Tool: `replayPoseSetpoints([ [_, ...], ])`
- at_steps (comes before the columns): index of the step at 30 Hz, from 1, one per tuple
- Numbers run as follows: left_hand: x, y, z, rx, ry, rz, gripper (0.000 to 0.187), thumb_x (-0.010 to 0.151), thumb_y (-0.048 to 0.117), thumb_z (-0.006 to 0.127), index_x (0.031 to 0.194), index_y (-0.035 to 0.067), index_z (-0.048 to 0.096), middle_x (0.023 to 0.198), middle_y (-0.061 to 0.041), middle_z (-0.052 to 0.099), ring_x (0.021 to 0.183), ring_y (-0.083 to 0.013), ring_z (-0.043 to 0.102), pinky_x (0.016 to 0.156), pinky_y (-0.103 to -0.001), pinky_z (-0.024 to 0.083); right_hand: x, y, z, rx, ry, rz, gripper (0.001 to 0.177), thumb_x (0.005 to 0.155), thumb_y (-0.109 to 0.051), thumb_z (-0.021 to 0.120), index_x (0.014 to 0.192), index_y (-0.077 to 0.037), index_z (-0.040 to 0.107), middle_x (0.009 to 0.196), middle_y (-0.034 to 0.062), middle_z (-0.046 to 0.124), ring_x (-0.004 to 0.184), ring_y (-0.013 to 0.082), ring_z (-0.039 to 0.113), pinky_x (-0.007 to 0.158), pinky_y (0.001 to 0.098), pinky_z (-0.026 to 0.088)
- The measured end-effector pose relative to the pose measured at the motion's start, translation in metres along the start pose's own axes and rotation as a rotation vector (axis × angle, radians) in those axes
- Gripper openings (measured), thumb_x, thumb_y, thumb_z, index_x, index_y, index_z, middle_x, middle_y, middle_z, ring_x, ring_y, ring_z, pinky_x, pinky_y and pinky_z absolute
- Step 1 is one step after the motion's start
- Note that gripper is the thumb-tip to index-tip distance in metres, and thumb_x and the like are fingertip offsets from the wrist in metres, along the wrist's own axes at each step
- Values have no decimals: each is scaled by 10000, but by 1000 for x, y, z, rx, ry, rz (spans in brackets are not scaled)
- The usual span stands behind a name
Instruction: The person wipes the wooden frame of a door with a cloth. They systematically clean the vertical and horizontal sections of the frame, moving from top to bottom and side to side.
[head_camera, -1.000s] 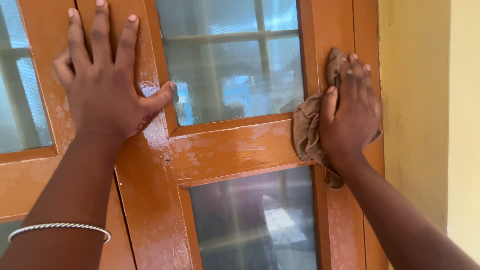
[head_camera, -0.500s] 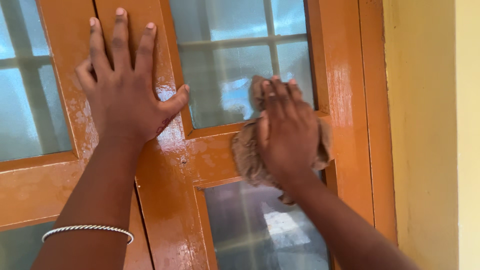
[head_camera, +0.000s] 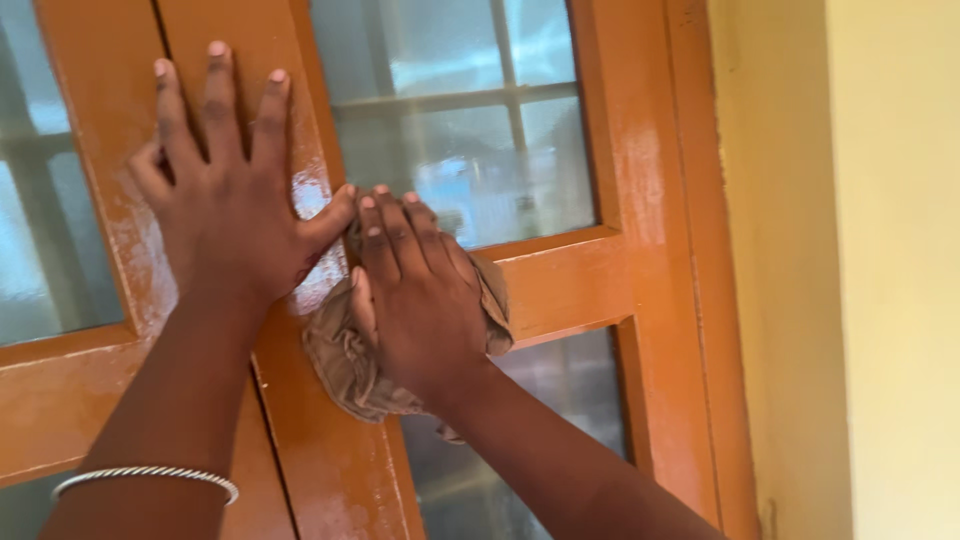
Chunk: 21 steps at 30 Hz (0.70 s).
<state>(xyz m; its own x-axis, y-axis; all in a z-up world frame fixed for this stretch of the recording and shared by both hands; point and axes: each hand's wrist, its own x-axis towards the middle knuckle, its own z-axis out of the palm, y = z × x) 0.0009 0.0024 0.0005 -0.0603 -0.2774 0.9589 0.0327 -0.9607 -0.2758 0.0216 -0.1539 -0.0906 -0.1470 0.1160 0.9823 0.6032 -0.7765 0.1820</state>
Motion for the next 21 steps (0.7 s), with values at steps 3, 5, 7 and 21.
replayPoseSetpoints([
  [3,-1,-3,0,63,15,41,913,944,650,690,1662,123,490,1738,-185,297,1558,-477,224,1069,-637,295,-4,26,-6,-35,-100,-131,590,1017,-283,501,1546,-29,441,1603,141,453,1508,319,409,1244,457,350],
  [5,-4,-4,3,105,20,43,849,983,658,682,1607,116,491,1722,-172,311,1583,-463,232,1099,-614,304,-9,50,-8,-135,-149,-170,580,1043,-319,437,1566,-69,419,1625,125,420,1521,296,373,1255,471,303],
  [7,-6,-5,6,133,29,44,813,1008,663,675,1577,110,495,1714,-167,321,1598,-457,237,1115,-602,310,-15,79,-12,-204,-177,-176,572,1065,-334,370,1581,-90,394,1644,117,391,1539,288,339,1265,482,263],
  [21,-4,-2,3,130,-34,-8,870,953,641,674,1639,145,472,1767,-141,295,1587,-442,219,1101,-623,299,-1,248,-65,-273,-19,-3,487,1153,-256,412,1584,-32,373,1629,207,408,1549,380,385,1285,565,266],
])
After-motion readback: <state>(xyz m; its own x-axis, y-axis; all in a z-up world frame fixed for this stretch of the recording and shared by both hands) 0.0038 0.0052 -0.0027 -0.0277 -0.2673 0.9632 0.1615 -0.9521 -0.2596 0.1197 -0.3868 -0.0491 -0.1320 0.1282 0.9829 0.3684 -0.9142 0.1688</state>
